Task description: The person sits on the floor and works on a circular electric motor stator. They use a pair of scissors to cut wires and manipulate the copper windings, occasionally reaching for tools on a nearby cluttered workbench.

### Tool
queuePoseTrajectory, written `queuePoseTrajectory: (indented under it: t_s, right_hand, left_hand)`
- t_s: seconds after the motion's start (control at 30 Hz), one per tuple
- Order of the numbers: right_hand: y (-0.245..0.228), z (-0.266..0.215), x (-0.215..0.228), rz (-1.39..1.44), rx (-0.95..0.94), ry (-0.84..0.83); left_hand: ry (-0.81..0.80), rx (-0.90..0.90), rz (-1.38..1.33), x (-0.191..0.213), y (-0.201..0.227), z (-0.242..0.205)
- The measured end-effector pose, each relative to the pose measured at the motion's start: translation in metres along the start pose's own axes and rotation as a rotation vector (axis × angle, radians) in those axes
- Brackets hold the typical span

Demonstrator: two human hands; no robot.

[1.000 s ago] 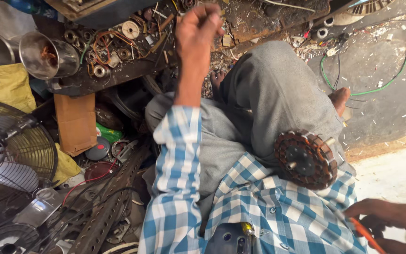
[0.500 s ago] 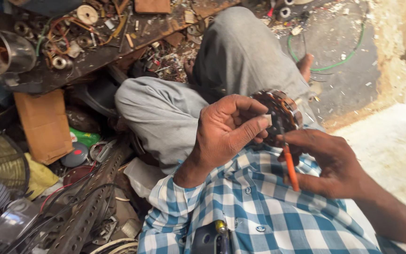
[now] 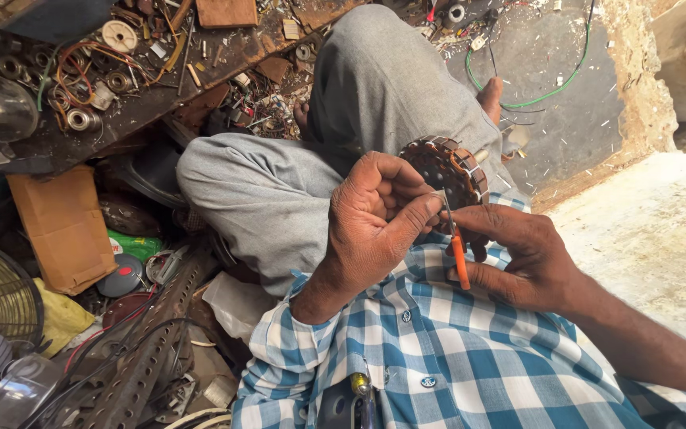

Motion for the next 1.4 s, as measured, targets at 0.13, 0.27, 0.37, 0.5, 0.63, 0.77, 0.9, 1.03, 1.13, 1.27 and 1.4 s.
queuePoseTrajectory:
  t_s: [0.13, 0.27, 0.37, 0.5, 0.63, 0.77, 0.9, 1.03, 1.13, 1.27, 1.4]
  right_hand:
    - [0.001, -0.004, 0.001, -0.063, 0.007, 0.021]
    - [0.017, -0.012, 0.000, 0.001, -0.059, -0.017]
    - [0.026, -0.018, 0.003, 0.069, -0.095, -0.066]
    - [0.021, -0.020, 0.035, -0.129, -0.114, -0.181]
    - [0.024, -0.030, 0.032, -0.449, -0.415, -0.453]
    - [0.032, -0.023, 0.011, -0.748, -0.375, -0.563]
    - [0.028, -0.019, 0.014, -0.710, -0.149, -0.498]
    - [0.001, -0.007, 0.036, -0.351, -0.089, -0.003]
    - [-0.005, 0.021, 0.034, -0.530, -0.039, 0.411]
    - [0.014, 0.038, 0.018, -0.327, -0.153, 0.323]
    - [0.019, 0.020, 0.009, -0.188, -0.159, 0.333]
  left_hand:
    - [-0.001, -0.022, 0.015, -0.003, -0.002, 0.000]
    - [-0.008, 0.003, -0.009, -0.003, -0.001, -0.001]
    - [-0.031, 0.011, 0.002, -0.001, -0.002, -0.003]
    - [-0.011, 0.001, -0.113, 0.006, -0.005, -0.007]
    - [0.002, -0.022, -0.152, 0.017, -0.004, -0.009]
    - [0.026, -0.067, -0.025, 0.019, -0.012, -0.001]
    - [0.117, -0.168, 0.358, 0.025, -0.019, 0.007]
    - [0.170, -0.107, 0.333, 0.033, -0.024, 0.019]
    - [0.131, -0.243, 0.473, 0.029, -0.015, 0.028]
    - [-0.019, -0.391, 0.630, 0.017, -0.004, 0.042]
    - [-0.144, -0.446, 0.679, 0.014, -0.005, 0.049]
Point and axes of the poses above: each hand's wrist, its own z-axis towards the middle knuckle, its own x-axis out of the back of the hand, y = z × x, the point moved 3 cm from there along z, towards the middle knuckle, and after that the axes turned 4 degrees about -y, right-handed, at the moved point
